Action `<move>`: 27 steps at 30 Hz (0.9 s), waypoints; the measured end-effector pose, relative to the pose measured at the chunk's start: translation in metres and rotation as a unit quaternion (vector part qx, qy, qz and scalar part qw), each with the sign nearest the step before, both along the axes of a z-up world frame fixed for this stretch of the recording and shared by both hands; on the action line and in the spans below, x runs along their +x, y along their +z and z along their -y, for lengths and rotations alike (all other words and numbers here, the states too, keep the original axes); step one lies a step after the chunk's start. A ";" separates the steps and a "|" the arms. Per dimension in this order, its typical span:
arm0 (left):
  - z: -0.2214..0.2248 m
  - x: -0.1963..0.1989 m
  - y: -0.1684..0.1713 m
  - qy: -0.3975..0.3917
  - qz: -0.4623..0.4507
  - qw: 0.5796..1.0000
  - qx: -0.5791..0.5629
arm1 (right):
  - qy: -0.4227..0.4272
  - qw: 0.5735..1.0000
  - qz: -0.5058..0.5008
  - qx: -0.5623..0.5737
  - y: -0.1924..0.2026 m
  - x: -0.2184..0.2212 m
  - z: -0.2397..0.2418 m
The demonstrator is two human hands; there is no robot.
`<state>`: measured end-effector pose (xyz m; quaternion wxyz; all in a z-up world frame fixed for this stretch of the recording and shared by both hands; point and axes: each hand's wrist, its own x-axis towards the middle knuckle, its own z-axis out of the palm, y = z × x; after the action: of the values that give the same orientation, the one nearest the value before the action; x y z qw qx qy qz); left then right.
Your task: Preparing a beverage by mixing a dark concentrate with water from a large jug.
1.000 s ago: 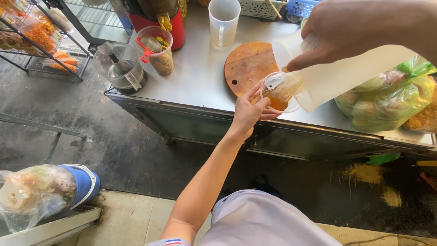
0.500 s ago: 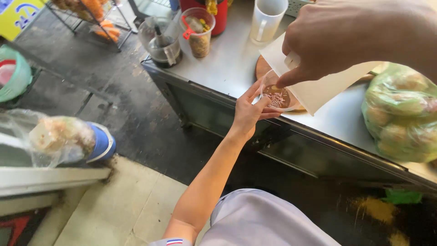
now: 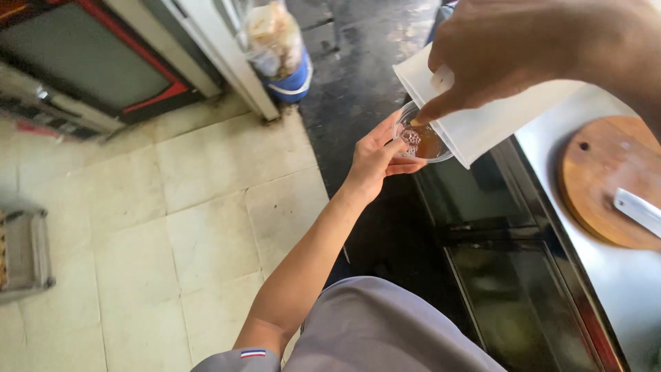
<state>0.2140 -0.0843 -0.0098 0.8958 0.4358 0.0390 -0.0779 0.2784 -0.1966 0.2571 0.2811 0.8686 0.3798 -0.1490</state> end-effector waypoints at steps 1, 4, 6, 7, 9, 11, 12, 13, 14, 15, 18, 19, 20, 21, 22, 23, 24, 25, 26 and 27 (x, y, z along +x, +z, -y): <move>-0.019 -0.008 -0.002 0.023 0.003 1.000 -0.007 | -0.001 0.999 -0.022 0.040 -0.007 0.002 -0.019; -0.073 -0.034 -0.004 0.098 0.000 0.995 -0.011 | 0.065 0.992 -0.038 0.100 -0.023 0.006 -0.082; -0.115 -0.056 -0.007 0.150 -0.009 0.989 -0.006 | 0.134 0.983 -0.034 0.124 -0.028 -0.003 -0.135; -0.137 -0.068 -0.010 0.173 -0.012 0.985 -0.013 | 0.171 0.975 -0.034 0.140 -0.027 -0.012 -0.164; -0.183 -0.096 -0.012 0.216 -0.008 0.976 -0.022 | 0.229 0.960 -0.033 0.155 -0.018 -0.040 -0.223; -0.234 -0.129 -0.011 0.255 0.022 0.967 -0.018 | 0.261 0.956 -0.046 0.123 -0.006 -0.078 -0.285; -0.257 -0.147 -0.010 0.277 0.025 0.960 -0.015 | 0.284 0.950 -0.046 0.124 -0.002 -0.098 -0.312; -0.279 -0.166 -0.011 0.296 0.024 0.955 -0.020 | 0.282 0.952 -0.045 0.109 0.001 -0.119 -0.339; -0.301 -0.185 -0.011 0.317 0.023 0.948 -0.026 | 0.282 0.954 -0.044 0.094 0.003 -0.140 -0.364; -0.321 -0.204 -0.008 0.341 0.024 0.939 -0.023 | 0.306 0.946 -0.046 0.095 0.001 -0.153 -0.391; -0.384 -0.266 -0.004 0.404 0.011 0.915 0.005 | 0.379 0.910 -0.103 0.131 0.001 -0.204 -0.474; -0.404 -0.283 -0.006 0.426 0.023 0.904 -0.007 | 0.428 0.895 -0.074 0.107 0.007 -0.225 -0.496; -0.421 -0.301 -0.010 0.447 0.032 0.894 -0.021 | 0.474 0.876 -0.047 0.082 0.012 -0.246 -0.517; -0.440 -0.320 -0.008 0.467 0.032 0.884 -0.021 | 0.493 0.865 -0.049 0.080 0.016 -0.269 -0.539; -0.458 -0.338 -0.008 0.492 0.026 0.870 -0.024 | 0.483 0.873 -0.037 0.058 0.019 -0.291 -0.561; -0.477 -0.356 -0.008 0.516 0.020 0.856 -0.028 | 0.473 0.880 -0.025 0.037 0.021 -0.314 -0.583; -0.495 -0.374 -0.010 0.533 0.020 0.845 -0.028 | 0.490 0.871 -0.026 0.036 0.018 -0.330 -0.608; -0.513 -0.391 -0.012 0.551 0.012 0.834 -0.032 | 0.515 0.856 -0.020 0.044 0.015 -0.346 -0.632; -0.532 -0.407 -0.014 0.568 0.003 0.822 -0.035 | 0.539 0.840 -0.016 0.055 0.012 -0.360 -0.657; -0.549 -0.422 -0.016 0.584 0.003 0.811 -0.033 | 0.556 0.829 -0.017 0.056 0.010 -0.375 -0.681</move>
<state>-0.2084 0.4648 -0.0254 0.7864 0.3010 0.2807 0.4606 -0.0965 0.4846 0.2671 0.2604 0.5225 0.8110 0.0391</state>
